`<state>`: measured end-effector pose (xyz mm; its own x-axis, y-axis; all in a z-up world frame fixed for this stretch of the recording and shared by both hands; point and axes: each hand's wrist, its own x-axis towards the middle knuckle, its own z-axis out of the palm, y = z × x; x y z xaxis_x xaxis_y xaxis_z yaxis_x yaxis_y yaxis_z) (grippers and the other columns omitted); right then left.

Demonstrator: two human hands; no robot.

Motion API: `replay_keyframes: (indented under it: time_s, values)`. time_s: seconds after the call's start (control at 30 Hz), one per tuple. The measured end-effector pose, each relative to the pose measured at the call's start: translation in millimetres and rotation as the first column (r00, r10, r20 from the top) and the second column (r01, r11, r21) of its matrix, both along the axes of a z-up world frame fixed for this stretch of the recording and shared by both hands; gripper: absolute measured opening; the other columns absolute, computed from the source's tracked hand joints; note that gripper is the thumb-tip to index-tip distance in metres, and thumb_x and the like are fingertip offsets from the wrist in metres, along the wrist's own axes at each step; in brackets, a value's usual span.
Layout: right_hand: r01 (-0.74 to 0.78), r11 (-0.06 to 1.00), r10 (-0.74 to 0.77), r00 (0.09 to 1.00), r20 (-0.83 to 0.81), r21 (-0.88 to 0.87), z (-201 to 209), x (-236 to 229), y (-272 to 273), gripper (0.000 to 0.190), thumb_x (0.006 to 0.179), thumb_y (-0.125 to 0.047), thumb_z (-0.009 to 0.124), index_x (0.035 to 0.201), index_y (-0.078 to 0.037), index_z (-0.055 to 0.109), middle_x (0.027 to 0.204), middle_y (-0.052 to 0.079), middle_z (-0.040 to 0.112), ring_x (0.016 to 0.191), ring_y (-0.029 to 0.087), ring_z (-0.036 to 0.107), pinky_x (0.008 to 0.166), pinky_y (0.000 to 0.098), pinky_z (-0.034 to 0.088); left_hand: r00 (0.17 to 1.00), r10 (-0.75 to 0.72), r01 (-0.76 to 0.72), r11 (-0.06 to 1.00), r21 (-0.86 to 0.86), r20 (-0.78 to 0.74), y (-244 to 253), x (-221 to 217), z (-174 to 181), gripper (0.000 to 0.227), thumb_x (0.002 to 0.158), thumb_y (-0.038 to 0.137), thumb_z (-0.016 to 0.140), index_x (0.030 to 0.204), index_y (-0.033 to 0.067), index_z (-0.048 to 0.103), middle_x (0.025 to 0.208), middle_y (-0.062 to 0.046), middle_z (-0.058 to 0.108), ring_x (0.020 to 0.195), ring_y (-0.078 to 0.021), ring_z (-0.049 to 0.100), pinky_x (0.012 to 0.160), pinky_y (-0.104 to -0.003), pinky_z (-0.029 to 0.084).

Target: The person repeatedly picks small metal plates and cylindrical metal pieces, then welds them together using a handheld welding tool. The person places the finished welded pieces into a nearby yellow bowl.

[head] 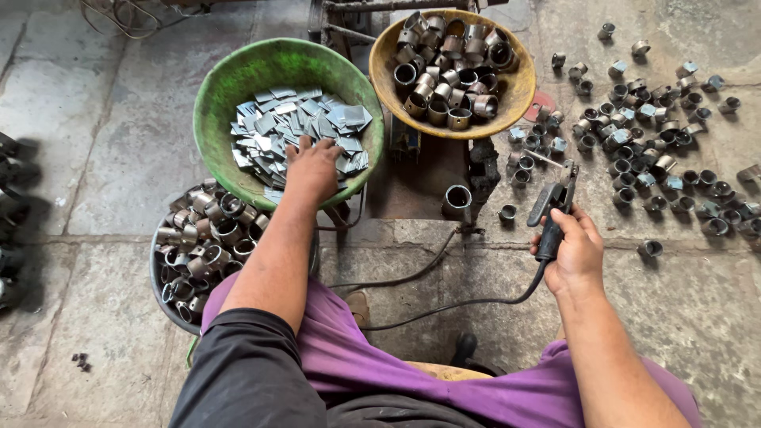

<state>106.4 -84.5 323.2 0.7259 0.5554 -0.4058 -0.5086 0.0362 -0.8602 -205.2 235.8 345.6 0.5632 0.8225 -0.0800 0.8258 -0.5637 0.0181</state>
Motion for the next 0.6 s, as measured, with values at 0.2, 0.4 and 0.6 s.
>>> replay_keyframes:
  time_s: [0.2,0.4,0.6]
  values:
    - [0.006,1.0,-0.006,1.0,-0.017,-0.007,7,-2,-4,0.047,0.095,-0.015,0.065,0.139,-0.009,0.049,0.095,0.009,0.067,0.066,0.023,0.064,0.054,0.0369,0.053,0.999,0.049,-0.049,0.998,-0.04,-0.011,-1,-1,21,0.057,0.084,0.015,0.074,0.138,0.028,0.062,0.14,0.001,0.061,0.141,-0.0281,0.038,0.118,-0.055,0.022]
    - [-0.02,0.998,0.02,1.0,-0.001,0.058,8,-1,-14,0.049,0.095,-0.015,0.065,0.141,-0.009,0.05,0.095,0.009,0.067,0.064,0.022,0.064,0.053,0.0362,0.053,0.925,-0.118,0.074,0.988,0.135,0.36,-32,-12,59,0.058,0.074,0.03,0.089,0.128,0.0222,0.068,0.128,0.001,0.069,0.128,-0.0301,0.048,0.105,-0.05,0.032]
    - [0.001,0.998,0.001,1.0,-0.024,0.069,5,-1,-19,0.048,0.093,-0.016,0.066,0.138,-0.01,0.051,0.091,0.008,0.068,0.06,0.022,0.063,0.049,0.0363,0.052,0.734,-0.367,0.254,0.929,0.271,0.572,-79,10,58,0.053,0.074,0.03,0.09,0.121,0.0161,0.069,0.12,-0.003,0.072,0.123,-0.0332,0.054,0.104,-0.048,0.035]
